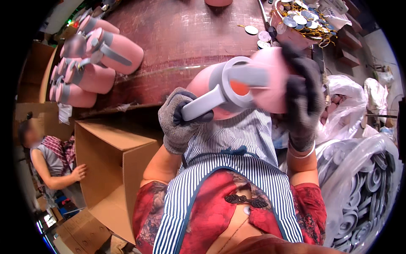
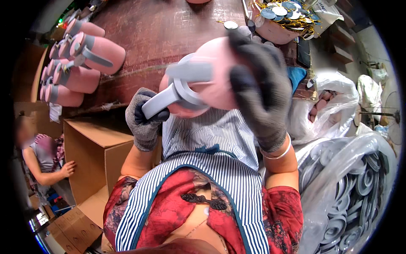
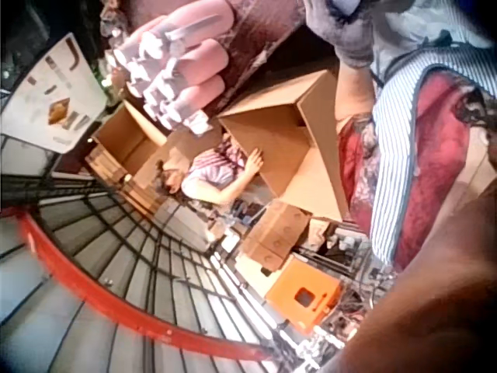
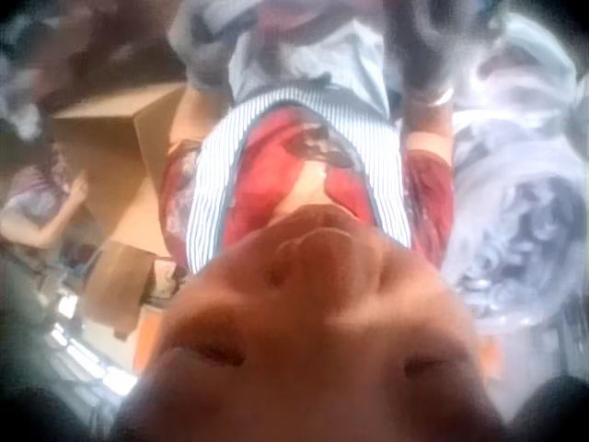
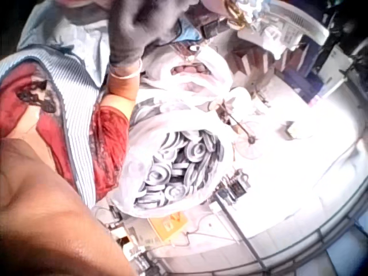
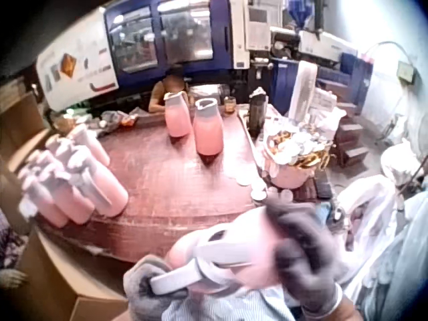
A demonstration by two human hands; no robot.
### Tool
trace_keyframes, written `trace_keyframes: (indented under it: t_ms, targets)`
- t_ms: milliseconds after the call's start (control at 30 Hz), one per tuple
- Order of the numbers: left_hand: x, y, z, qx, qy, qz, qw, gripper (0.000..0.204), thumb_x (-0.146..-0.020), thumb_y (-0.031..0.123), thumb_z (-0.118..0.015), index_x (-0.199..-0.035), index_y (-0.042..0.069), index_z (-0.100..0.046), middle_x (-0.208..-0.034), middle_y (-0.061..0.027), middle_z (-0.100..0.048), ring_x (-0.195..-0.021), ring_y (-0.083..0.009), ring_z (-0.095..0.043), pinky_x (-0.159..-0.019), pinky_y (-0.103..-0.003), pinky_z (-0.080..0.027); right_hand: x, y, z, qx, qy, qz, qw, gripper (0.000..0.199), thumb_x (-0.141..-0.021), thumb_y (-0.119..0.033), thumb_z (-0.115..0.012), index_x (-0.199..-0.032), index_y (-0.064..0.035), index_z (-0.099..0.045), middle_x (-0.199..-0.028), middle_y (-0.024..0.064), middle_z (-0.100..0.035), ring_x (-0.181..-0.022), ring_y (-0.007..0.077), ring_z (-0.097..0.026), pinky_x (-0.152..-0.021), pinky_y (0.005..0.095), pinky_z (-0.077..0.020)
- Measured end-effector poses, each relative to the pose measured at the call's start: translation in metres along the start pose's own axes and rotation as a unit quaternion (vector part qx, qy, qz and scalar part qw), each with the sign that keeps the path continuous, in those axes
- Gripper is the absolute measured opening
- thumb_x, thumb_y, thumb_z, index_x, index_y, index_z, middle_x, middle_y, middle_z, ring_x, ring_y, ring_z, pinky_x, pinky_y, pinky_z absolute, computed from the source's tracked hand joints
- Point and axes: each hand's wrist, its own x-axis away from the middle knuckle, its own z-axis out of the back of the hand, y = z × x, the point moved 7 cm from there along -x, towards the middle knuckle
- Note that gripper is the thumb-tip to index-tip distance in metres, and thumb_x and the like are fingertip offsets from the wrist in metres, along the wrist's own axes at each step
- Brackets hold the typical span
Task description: The person assembles pink thermal carafes by hand, inserting interior components, placing lids, and attaching circular labels to the handles.
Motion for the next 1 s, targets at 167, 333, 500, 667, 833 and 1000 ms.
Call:
trace_keyframes:
  t_ms: [167,333,500,667,833,1000]
  targets:
    - [0.027,-0.002,0.007,0.043,-0.125,0.143,0.981,0.043,-0.072,0.031,-0.089,-0.083,0.001,-0.06,-0.084,-0.0024,-0.057,-0.074,-0.0116,-0.05,-0.066,-0.026,-0.041,0.004,-0.027,-0.029,0.241,-0.244,0.085,0.936,0.075,-0.07,-0.049,-0.08,-0.13,-0.0079,-0.062,-0.151,0.0235,-0.04,-0.129,0.0412,-0.05,-0.108,0.0488,-0.0382]
    - [0.043,-0.025,0.006,0.177,-0.213,0.251,0.928,0.043,-0.073,0.029,-0.088,-0.095,0.004,-0.062,-0.089,0.0014,-0.059,-0.085,-0.0092,-0.054,-0.077,-0.026,-0.045,0.036,-0.024,-0.063,-0.025,-0.456,0.108,0.883,0.101,-0.07,-0.068,-0.072,-0.142,0.0001,-0.051,-0.148,0.0218,-0.046,-0.139,0.0412,-0.041,-0.113,0.0493,-0.032]
    - [0.046,-0.025,0.004,0.136,-0.212,0.26,0.932,0.042,-0.072,0.023,-0.088,-0.1,0.003,-0.063,-0.088,0.0018,-0.061,-0.085,-0.0083,-0.055,-0.078,-0.025,-0.046,0.049,-0.029,-0.066,0.058,-0.402,0.149,0.902,0.086,-0.066,-0.042,-0.077,-0.139,-0.0016,-0.055,-0.138,0.0216,-0.053,-0.128,0.0395,-0.051,-0.107,0.0478,-0.04]
    - [0.063,-0.01,-0.005,-0.001,-0.116,0.159,0.98,0.036,-0.07,0.02,-0.089,-0.086,0.002,-0.063,-0.082,-0.001,-0.061,-0.074,-0.0085,-0.056,-0.066,-0.025,-0.047,0.067,0.008,-0.06,0.151,-0.289,0.026,0.945,0.101,-0.067,-0.039,-0.083,-0.151,-0.0048,-0.038,-0.138,0.027,-0.049,-0.124,0.0434,-0.053,-0.104,0.0441,-0.0437]
    - [0.057,-0.032,0.0,0.041,-0.223,0.18,0.957,0.039,-0.073,0.023,-0.088,-0.093,0.002,-0.062,-0.079,0.001,-0.06,-0.075,-0.0074,-0.055,-0.068,-0.025,-0.048,0.06,-0.025,-0.048,0.36,-0.371,0.079,0.852,0.121,-0.062,-0.08,-0.062,-0.152,-0.0059,-0.033,-0.152,0.0288,-0.036,-0.139,0.0491,-0.035,-0.113,0.0601,-0.0267]
    - [0.046,0.023,-0.033,-0.147,-0.12,0.048,0.981,0.039,-0.066,0.017,-0.082,-0.098,0.004,-0.065,-0.088,-0.0096,-0.065,-0.077,-0.0195,-0.066,-0.068,-0.032,-0.053,0.071,0.038,-0.064,0.137,-0.202,0.062,0.968,0.043,-0.094,-0.024,-0.054,-0.129,0.0005,-0.056,-0.139,0.025,-0.053,-0.126,0.0436,-0.052,-0.107,0.0521,-0.0396]
